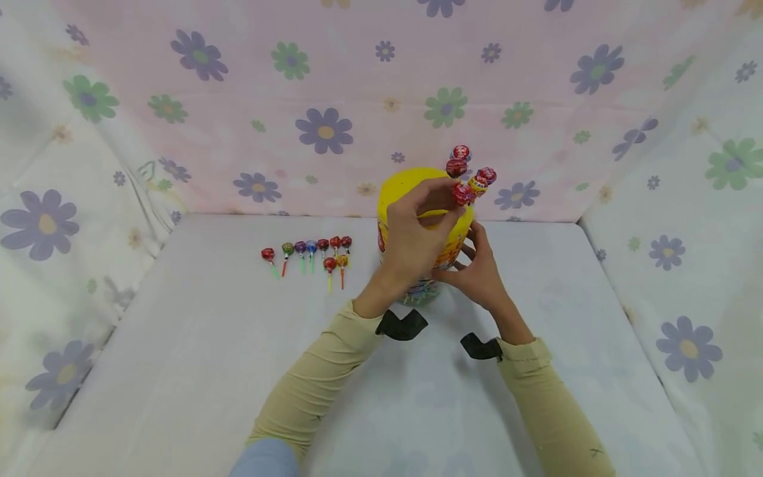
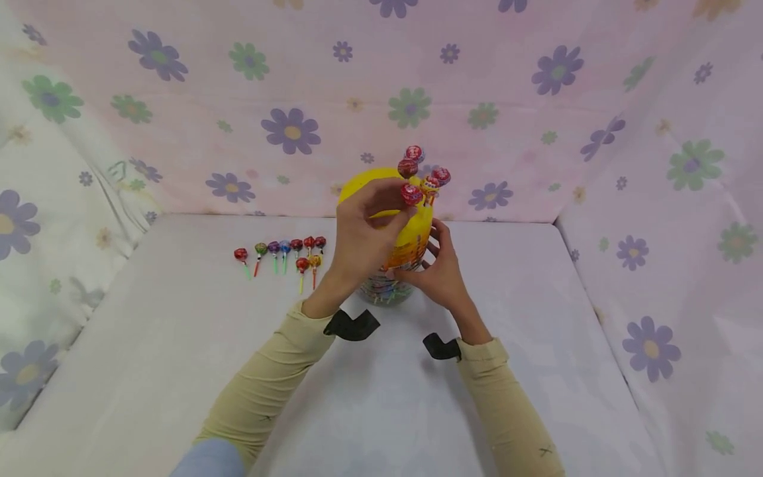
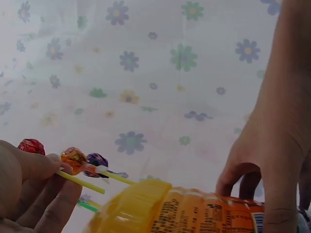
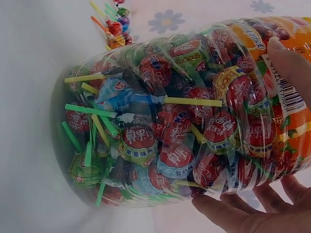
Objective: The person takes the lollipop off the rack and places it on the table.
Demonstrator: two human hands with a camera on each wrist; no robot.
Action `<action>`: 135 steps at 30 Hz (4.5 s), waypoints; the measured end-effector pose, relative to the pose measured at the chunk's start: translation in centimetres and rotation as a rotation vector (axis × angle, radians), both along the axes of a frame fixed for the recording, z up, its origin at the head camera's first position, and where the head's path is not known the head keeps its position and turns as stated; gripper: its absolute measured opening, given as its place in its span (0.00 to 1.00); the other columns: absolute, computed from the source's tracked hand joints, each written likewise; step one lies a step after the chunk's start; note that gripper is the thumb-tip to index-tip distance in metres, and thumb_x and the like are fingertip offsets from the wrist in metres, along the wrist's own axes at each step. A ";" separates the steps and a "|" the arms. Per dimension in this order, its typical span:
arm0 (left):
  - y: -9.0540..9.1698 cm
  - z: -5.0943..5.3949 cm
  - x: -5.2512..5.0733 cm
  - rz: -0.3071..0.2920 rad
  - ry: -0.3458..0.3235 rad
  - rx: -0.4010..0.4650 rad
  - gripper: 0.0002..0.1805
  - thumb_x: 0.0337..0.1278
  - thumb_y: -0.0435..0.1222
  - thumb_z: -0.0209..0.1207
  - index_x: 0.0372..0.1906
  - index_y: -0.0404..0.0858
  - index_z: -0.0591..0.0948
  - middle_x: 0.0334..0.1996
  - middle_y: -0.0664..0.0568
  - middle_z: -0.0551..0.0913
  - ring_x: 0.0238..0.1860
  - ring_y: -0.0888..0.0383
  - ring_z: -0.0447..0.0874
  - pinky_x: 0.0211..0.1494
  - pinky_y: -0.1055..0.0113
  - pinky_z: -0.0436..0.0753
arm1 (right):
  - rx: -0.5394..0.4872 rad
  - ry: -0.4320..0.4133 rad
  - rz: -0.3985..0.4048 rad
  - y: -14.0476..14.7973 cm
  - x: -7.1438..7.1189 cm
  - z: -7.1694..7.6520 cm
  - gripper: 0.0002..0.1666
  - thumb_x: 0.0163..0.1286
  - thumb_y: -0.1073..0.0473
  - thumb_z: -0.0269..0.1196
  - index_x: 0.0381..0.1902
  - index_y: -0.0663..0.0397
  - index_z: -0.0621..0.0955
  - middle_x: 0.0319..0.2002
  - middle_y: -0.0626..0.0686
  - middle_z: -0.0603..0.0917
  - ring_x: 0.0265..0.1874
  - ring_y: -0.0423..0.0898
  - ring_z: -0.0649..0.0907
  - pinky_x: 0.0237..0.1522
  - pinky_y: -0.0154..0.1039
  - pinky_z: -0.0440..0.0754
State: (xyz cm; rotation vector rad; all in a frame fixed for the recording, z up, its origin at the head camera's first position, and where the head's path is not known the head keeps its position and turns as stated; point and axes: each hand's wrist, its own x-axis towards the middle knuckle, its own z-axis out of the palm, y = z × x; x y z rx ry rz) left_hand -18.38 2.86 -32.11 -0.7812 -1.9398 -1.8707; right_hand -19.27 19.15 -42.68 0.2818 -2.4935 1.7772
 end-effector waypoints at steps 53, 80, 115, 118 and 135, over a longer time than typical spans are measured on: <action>-19.6 -17.9 -2.8 0.473 -0.659 -0.434 0.19 0.59 0.30 0.68 0.54 0.28 0.81 0.38 0.33 0.89 0.27 0.57 0.87 0.26 0.76 0.80 | -0.014 -0.040 0.013 0.0 0.0 -0.4 0.62 0.58 0.61 0.78 0.80 0.42 0.51 0.74 0.56 0.62 0.73 0.63 0.66 0.66 0.62 0.76; -20.2 -18.1 -2.8 0.433 -0.536 -0.398 0.23 0.56 0.29 0.70 0.56 0.26 0.80 0.40 0.33 0.87 0.38 0.42 0.91 0.34 0.70 0.87 | -0.009 -0.023 0.023 0.0 0.2 0.0 0.63 0.57 0.62 0.78 0.79 0.44 0.51 0.73 0.58 0.62 0.72 0.65 0.67 0.64 0.63 0.76; -6.2 -0.6 -1.4 0.048 0.008 0.019 0.19 0.66 0.25 0.61 0.60 0.26 0.77 0.52 0.37 0.83 0.51 0.50 0.86 0.56 0.65 0.86 | -0.009 -0.007 0.021 0.0 0.1 -0.1 0.62 0.57 0.62 0.78 0.79 0.44 0.52 0.74 0.58 0.62 0.73 0.65 0.67 0.64 0.64 0.76; -4.6 0.2 -1.8 -0.026 -0.006 -0.030 0.21 0.67 0.26 0.61 0.63 0.28 0.77 0.55 0.38 0.83 0.54 0.48 0.85 0.60 0.65 0.85 | -0.005 -0.007 0.019 0.0 0.1 0.0 0.62 0.58 0.62 0.78 0.79 0.44 0.52 0.74 0.58 0.62 0.73 0.65 0.67 0.65 0.64 0.75; -0.6 1.2 -3.2 -0.051 0.027 -0.062 0.22 0.63 0.23 0.63 0.62 0.27 0.77 0.51 0.37 0.85 0.51 0.49 0.87 0.55 0.68 0.86 | 0.014 -0.016 -0.004 0.0 0.1 -0.2 0.62 0.57 0.59 0.78 0.79 0.44 0.53 0.74 0.57 0.63 0.73 0.65 0.67 0.63 0.62 0.78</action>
